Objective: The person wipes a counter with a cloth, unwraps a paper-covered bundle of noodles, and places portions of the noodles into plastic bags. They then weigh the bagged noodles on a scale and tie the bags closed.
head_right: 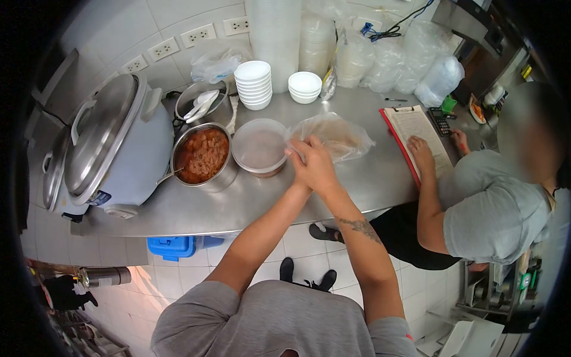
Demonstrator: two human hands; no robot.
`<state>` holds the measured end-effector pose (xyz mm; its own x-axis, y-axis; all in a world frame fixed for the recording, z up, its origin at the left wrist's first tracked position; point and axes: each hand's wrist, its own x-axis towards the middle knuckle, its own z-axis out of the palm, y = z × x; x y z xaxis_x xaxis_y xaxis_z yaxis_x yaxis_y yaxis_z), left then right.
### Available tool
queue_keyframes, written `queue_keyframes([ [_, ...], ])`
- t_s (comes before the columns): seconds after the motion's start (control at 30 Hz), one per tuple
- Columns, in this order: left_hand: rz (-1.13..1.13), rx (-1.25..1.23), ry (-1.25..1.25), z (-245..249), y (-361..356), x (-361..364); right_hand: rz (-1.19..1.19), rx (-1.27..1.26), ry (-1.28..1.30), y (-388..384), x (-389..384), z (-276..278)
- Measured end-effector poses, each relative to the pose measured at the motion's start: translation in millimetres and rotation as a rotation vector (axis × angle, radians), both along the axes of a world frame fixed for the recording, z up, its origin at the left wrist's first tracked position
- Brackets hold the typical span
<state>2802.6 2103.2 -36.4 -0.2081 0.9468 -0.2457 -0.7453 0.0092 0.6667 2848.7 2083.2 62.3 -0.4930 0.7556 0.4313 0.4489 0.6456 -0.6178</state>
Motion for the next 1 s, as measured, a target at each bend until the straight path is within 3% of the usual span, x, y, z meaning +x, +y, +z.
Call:
queue_keyframes([
  [0.1, -0.071, -0.051, 0.179, 11.0, 8.2, -14.2, -0.072, -0.063, 0.275, -10.5, 12.4, 1.0],
  [0.17, -0.107, -0.077, 0.335, 10.8, 6.9, -19.0, -0.315, 0.068, 0.445, 0.9, 25.8, -24.3],
  [0.27, -0.162, -0.096, 0.714, 6.7, -22.3, -24.9, -0.595, -0.350, 0.475, 23.6, 40.2, -56.0],
  [0.33, -0.047, 0.093, 1.151, 1.3, -62.5, -34.2, -0.457, -0.782, 0.735, 52.4, 49.9, -81.6],
  [0.37, 0.040, 0.087, 1.240, 1.3, -79.5, -40.8, -0.376, -0.999, 0.856, 62.1, 49.2, -87.2],
  [0.43, 0.211, 0.065, 1.415, 6.7, -106.2, -54.9, -0.224, -1.089, 0.879, 63.2, 39.1, -76.9],
  [0.53, 0.227, 0.043, 1.587, 21.4, -108.5, -75.8, -0.086, -1.173, 0.905, 64.5, 19.8, -75.8],
  [0.67, 0.264, 0.010, 1.547, 16.2, -79.8, -86.2, -0.155, -1.175, 1.058, 67.6, -5.6, -75.6],
  [0.77, 0.306, -0.035, 1.520, 6.2, -57.3, -99.0, -0.081, -1.165, 1.170, 78.5, -20.8, -85.1],
  [0.83, 0.275, -0.083, 1.469, 4.4, -50.6, -106.9, -0.075, -1.152, 1.182, 78.4, -29.4, -84.2],
  [0.93, 0.222, 0.097, 1.511, 11.8, -56.5, -103.0, -0.113, -1.208, 1.113, 71.8, -29.4, -89.5],
  [1.0, 0.236, 0.101, 1.369, 30.3, -61.4, -87.8, -0.143, -1.257, 1.066, 59.6, -26.5, -89.7],
])
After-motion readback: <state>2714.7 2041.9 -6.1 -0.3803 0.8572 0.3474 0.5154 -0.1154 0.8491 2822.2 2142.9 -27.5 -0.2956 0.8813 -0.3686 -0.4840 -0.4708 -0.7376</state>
